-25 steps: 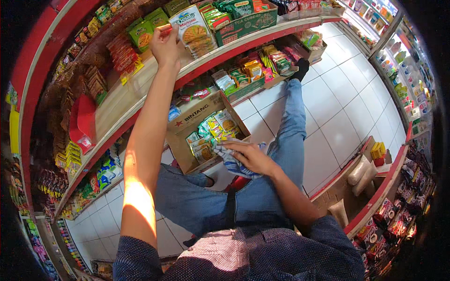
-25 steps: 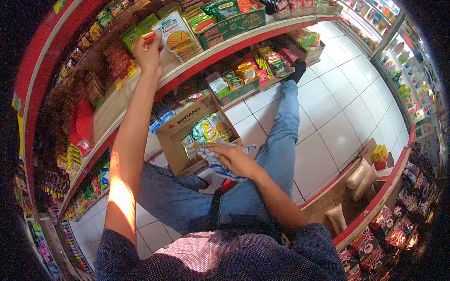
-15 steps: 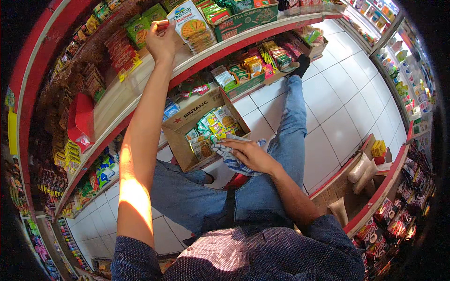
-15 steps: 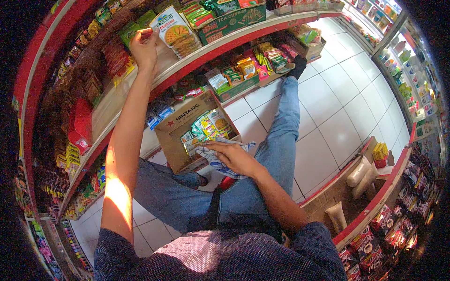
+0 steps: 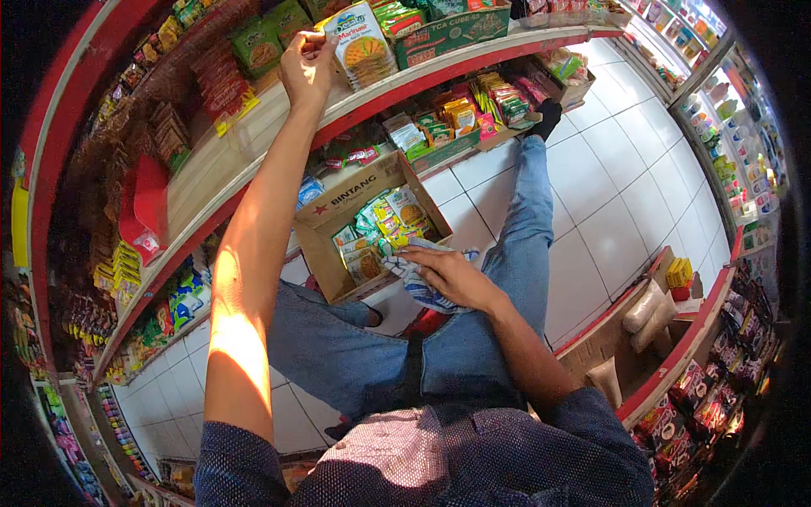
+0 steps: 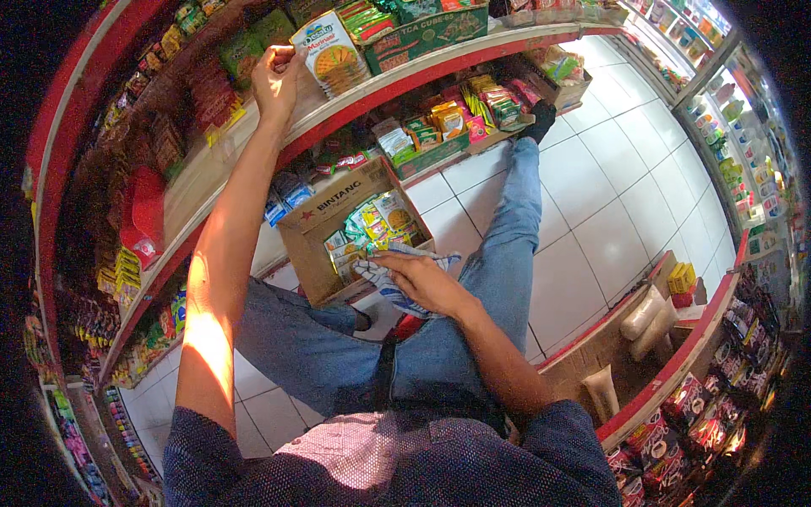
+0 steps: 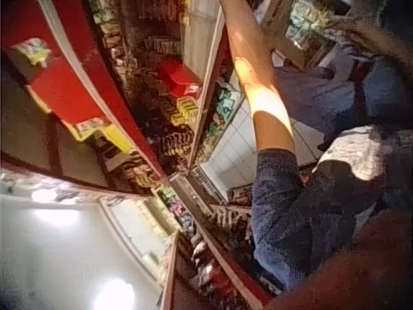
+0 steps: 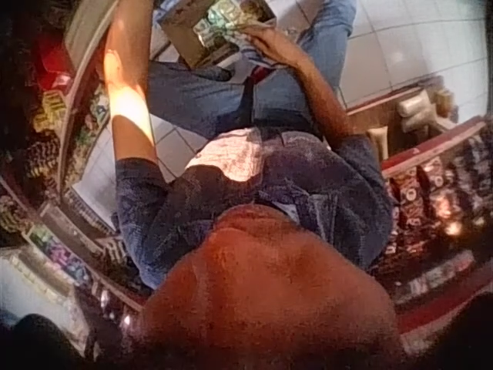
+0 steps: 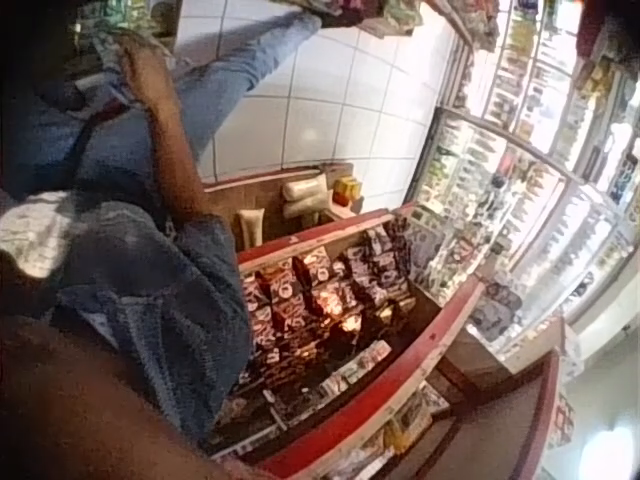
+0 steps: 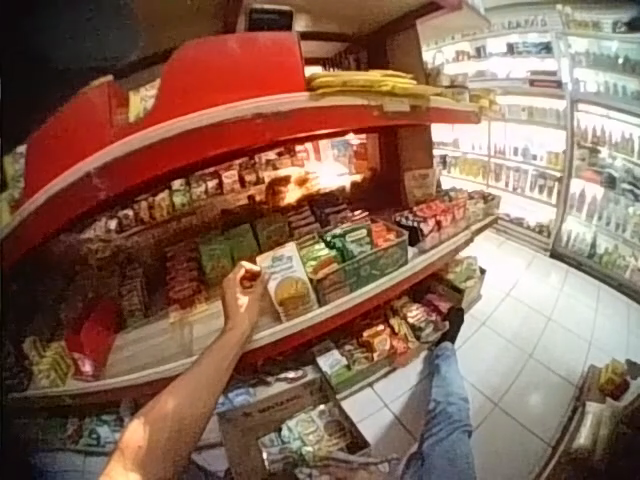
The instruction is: Wiping down small condiment or spice packets with a cloth and organizing them in a box.
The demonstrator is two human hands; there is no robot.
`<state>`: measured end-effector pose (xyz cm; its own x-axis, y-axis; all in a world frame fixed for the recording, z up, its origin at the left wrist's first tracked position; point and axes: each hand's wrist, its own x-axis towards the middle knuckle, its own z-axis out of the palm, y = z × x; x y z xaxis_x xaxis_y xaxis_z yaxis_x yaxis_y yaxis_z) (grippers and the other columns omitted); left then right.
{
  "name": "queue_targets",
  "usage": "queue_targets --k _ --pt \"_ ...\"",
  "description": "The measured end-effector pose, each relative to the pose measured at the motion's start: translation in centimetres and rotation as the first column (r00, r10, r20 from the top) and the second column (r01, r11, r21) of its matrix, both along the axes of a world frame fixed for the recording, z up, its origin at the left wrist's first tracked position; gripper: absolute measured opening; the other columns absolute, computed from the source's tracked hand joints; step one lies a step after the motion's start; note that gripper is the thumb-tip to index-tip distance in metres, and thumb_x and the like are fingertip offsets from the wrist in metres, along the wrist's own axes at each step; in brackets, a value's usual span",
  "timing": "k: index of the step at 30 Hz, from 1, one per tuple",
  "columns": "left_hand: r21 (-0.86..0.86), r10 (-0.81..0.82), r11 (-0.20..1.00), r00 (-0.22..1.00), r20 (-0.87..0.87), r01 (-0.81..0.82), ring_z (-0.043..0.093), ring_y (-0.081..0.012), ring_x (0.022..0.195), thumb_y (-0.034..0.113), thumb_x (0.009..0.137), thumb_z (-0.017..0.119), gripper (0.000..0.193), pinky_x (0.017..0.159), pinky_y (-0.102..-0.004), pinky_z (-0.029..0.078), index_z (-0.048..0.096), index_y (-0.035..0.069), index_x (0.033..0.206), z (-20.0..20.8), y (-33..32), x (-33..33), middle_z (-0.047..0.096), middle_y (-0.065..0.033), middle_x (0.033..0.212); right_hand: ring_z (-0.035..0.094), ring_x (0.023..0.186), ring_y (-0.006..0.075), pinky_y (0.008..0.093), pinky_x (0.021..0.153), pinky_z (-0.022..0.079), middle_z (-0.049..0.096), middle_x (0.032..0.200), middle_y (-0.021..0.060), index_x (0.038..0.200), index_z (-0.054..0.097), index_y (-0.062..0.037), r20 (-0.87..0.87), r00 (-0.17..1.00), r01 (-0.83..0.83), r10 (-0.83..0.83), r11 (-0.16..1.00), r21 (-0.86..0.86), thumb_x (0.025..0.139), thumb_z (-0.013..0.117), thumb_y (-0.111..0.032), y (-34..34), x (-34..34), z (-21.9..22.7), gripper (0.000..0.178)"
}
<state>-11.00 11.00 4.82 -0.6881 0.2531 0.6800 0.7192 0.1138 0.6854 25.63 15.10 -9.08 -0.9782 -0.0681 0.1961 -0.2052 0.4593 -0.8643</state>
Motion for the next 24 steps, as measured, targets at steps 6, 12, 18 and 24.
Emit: queue_targets --k 6,12,18,24 --pt "0.14 0.052 0.99 0.961 -0.273 -0.014 0.063 -0.0147 0.086 0.027 0.094 0.073 0.036 0.079 -0.0316 0.051 0.058 0.003 0.115 -0.7 -1.6 -1.5 0.066 -0.0068 0.098 0.064 0.117 0.0308 0.0388 0.101 0.048 0.065 0.13 0.0192 0.137 0.057 -0.0026 0.042 0.995 0.099 -0.095 0.99 -0.099 0.098 0.055 -0.006 2.6 -1.0 1.9 0.039" --pt "-0.071 -0.015 0.997 0.992 -0.122 0.006 0.065 -0.0331 0.081 0.021 0.102 0.057 0.02 0.074 -0.043 0.05 0.058 0.002 0.105 -8.6 -3.9 8.3 0.064 -0.0164 0.089 0.063 0.106 0.0175 0.0288 0.095 0.049 0.068 0.119 0.008 0.14 0.055 0.0008 0.336 0.863 0.503 -0.378 0.718 -0.481 0.101 0.061 -0.017 11.4 0.0 -0.9 0.044" --pt "-0.741 -0.212 0.533 0.912 0.35 0.408 0.063 -0.0408 0.103 0.015 0.097 0.058 0.021 0.089 -0.0515 0.05 0.061 0.003 0.113 -29.7 -13.3 10.6 0.066 -0.0195 0.111 0.064 0.112 0.0173 0.0298 0.096 0.051 0.065 0.129 0.0097 0.143 0.05 0.0017 0.666 0.544 0.82 -0.511 0.156 -0.55 0.1 0.062 -0.02 12.2 1.0 -4.3 0.049" --pt "-0.928 -0.176 -0.044 0.911 0.372 0.371 0.064 -0.0371 0.116 0.014 0.08 0.075 0.047 0.096 -0.0483 0.051 0.06 0.001 0.123 -37.6 -20.2 13.0 0.065 -0.0212 0.124 0.063 0.113 0.0169 0.0302 0.101 0.047 0.067 0.126 0.0084 0.137 0.055 0.0015 0.61 0.677 0.735 -0.411 0.329 -0.593 0.102 0.06 -0.021 13.0 0.7 -7.1 0.042"
